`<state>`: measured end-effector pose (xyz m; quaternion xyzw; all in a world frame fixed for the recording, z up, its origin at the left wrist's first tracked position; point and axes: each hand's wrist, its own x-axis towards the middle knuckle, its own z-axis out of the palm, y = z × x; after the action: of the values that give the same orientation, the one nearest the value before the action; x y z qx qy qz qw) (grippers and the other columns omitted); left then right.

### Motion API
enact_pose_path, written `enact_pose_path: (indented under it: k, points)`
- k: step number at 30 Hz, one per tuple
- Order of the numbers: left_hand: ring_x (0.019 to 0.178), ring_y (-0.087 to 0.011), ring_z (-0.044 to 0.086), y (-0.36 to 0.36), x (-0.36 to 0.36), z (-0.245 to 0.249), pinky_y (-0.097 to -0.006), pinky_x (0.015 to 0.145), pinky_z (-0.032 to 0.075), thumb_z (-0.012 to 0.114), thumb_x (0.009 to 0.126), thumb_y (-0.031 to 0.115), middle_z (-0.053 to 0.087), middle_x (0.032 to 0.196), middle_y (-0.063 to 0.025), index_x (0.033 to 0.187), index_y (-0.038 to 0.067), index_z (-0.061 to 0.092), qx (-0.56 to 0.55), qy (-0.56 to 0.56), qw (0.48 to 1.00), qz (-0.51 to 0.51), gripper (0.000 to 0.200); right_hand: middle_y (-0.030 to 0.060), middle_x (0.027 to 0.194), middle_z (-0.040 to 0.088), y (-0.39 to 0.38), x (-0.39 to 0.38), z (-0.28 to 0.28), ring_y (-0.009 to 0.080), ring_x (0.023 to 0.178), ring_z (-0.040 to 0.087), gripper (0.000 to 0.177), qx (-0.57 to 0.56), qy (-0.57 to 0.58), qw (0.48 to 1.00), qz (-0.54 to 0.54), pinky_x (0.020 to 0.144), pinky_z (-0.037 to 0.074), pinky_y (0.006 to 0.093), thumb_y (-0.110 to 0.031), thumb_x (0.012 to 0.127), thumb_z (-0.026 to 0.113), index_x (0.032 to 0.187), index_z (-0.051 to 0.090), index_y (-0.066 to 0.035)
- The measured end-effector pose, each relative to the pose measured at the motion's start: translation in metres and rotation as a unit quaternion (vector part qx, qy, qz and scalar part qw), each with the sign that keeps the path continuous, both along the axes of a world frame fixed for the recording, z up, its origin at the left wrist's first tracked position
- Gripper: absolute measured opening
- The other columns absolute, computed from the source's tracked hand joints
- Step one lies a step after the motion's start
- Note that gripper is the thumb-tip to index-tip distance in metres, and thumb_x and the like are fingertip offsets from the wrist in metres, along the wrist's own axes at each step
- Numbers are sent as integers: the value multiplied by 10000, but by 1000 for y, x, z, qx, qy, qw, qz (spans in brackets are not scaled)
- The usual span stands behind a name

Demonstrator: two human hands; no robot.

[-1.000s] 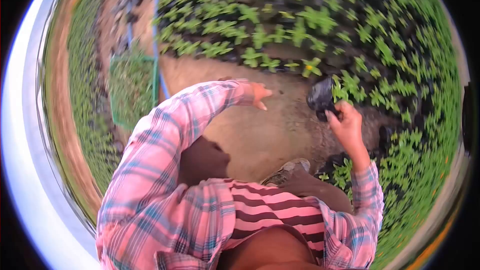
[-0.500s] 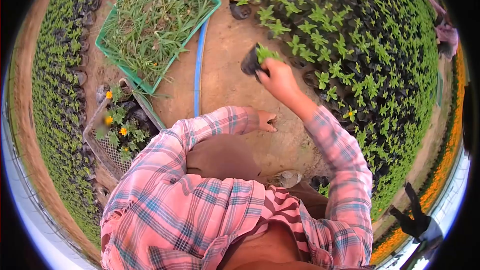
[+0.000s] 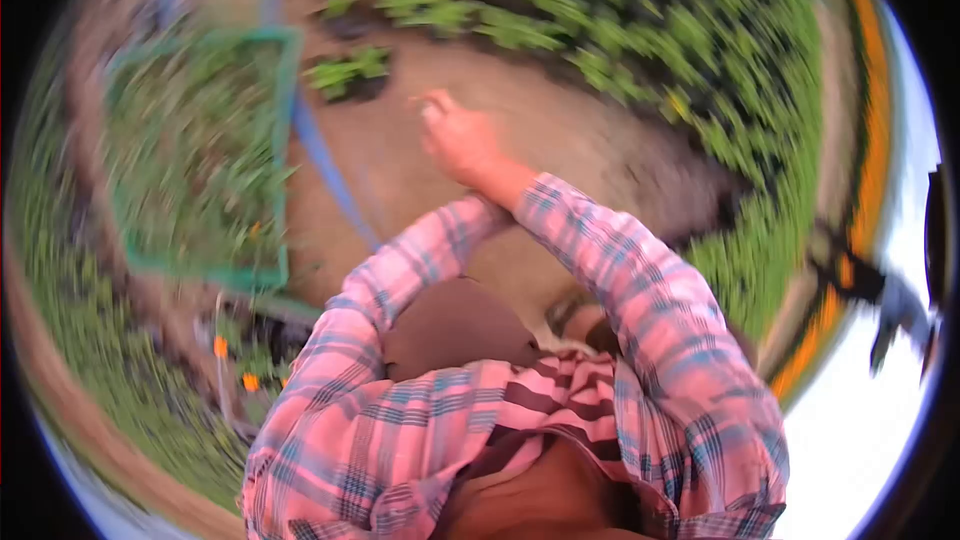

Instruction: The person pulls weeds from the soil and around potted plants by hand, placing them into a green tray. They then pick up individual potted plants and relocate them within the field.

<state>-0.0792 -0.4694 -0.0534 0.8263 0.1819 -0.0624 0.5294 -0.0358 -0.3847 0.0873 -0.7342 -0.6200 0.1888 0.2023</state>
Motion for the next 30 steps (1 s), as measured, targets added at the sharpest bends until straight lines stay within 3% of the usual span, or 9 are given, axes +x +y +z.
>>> enact_pose_path:
  k: [6, 8, 12, 16, 17, 19, 25, 28, 30]
  points:
    - [916, -304, 586, -20, 23, -45, -401, 789, 458, 661, 785, 361, 604, 1004, -174, 997, 40, 572, 38, -99, 982, -153, 395, 160, 972, 549, -123, 91, 6, 335, 780, 590, 234, 18, -30, 932, -362, 673, 498, 423, -65, 731, 569, 961, 561, -30]
    - [908, -336, 565, 20, 47, 41, -412, 781, 453, 666, 778, 326, 574, 1021, -184, 959, 36, 554, -19, 92, 963, -251, 360, 166, 930, 557, -181, 104, -15, 339, 835, 570, 234, 46, -38, 878, -476, 717, 481, 422, -49, 715, 572, 948, 567, -27]
    - [889, -334, 552, 25, 37, 54, -399, 764, 454, 683, 764, 273, 551, 983, -173, 939, 32, 539, -19, 72, 967, -244, 331, 146, 867, 576, -310, 84, -47, 322, 827, 579, 199, -20, -100, 810, -578, 729, 481, 413, -51, 722, 571, 918, 580, -16]
    - [881, -328, 548, 16, 36, 52, -389, 745, 458, 705, 745, 212, 540, 919, -170, 932, 29, 531, 29, 23, 970, -240, 314, 151, 835, 577, -401, 62, -61, 318, 768, 598, 252, -41, 5, 578, -815, 737, 491, 384, -71, 750, 607, 994, 571, -22]
    - [871, -331, 548, 14, 36, 50, -387, 740, 459, 712, 738, 197, 536, 907, -170, 933, 31, 531, 40, 21, 974, -223, 313, 183, 935, 575, -415, 56, -52, 346, 940, 545, 261, -73, -28, 560, -825, 809, 457, 413, -74, 754, 589, 1012, 562, -51]
    - [872, -335, 548, 15, 34, 47, -393, 739, 459, 705, 746, 215, 539, 915, -175, 935, 31, 530, 63, 26, 970, -235, 316, 205, 1042, 527, -427, 45, -30, 377, 961, 537, 325, -59, -145, 571, -806, 803, 464, 429, -72, 763, 593, 1082, 534, -55]
    - [906, -350, 551, 6, 50, 67, -431, 765, 455, 653, 787, 352, 560, 962, -201, 969, 29, 538, 130, 84, 951, -269, 389, 223, 1066, 503, -459, 52, -26, 392, 944, 522, 360, -135, -103, 687, -707, 829, 447, 434, -101, 795, 606, 1144, 519, -93]
    - [1015, -363, 549, -17, 57, 65, -447, 853, 452, 599, 807, 454, 575, 1090, -212, 1126, 44, 550, 122, 118, 945, -278, 522, 203, 887, 566, -491, 65, -59, 389, 870, 540, 145, -23, -253, 753, -608, 743, 443, 454, -126, 807, 562, 920, 561, -35]
    - [1050, -370, 549, -35, 63, 60, -458, 880, 447, 563, 815, 508, 575, 1134, -213, 1178, 60, 540, 125, 162, 940, -272, 577, 169, 779, 580, -467, 73, -31, 367, 762, 570, 111, -16, -165, 769, -618, 686, 454, 432, -129, 823, 572, 845, 575, -21]
